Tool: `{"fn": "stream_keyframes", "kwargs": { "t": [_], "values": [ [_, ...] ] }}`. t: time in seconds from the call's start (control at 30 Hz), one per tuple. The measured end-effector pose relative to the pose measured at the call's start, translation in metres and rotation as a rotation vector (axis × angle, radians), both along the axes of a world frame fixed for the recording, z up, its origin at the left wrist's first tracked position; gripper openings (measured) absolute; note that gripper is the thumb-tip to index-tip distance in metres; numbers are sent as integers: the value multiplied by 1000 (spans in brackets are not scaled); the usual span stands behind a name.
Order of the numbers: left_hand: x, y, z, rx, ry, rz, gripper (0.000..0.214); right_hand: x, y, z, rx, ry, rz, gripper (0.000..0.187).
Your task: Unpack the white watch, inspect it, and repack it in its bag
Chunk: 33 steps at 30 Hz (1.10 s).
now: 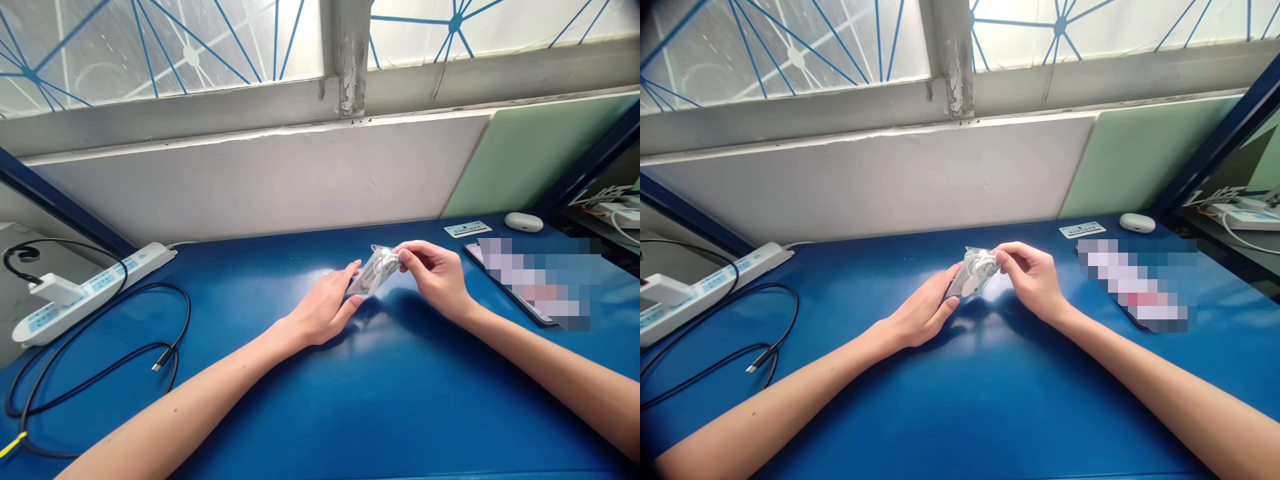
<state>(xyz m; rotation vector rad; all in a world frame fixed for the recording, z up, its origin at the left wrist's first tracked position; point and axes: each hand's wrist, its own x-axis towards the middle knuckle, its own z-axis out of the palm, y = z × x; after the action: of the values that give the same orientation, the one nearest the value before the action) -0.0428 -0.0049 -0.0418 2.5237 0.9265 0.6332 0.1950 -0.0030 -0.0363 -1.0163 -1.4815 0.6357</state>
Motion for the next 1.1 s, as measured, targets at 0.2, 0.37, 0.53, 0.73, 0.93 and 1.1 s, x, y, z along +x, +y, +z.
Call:
{"fn": "stream_keyframes", "kwargs": {
  "t": [0.2,0.37,0.53,0.73,0.93,1.1],
  "values": [
    [1,-2,-6,-4,1,55,84,7,11,-1,-177,43,66,30],
    [2,-2,-4,43,30,39,110,6,13,-11,-214,-73,114,32],
    [2,-1,-2,22,110,18,97,7,14,-18,-97,-276,128,31],
    [4,0,-2,-3,197,58,86,16,3,-15,93,-800,187,36],
    [5,-2,-5,154,68,103,55,29,-15,-20,83,-959,243,65],
    [5,0,-9,268,20,145,24,27,-14,-25,94,-984,248,67]
  ]
}}
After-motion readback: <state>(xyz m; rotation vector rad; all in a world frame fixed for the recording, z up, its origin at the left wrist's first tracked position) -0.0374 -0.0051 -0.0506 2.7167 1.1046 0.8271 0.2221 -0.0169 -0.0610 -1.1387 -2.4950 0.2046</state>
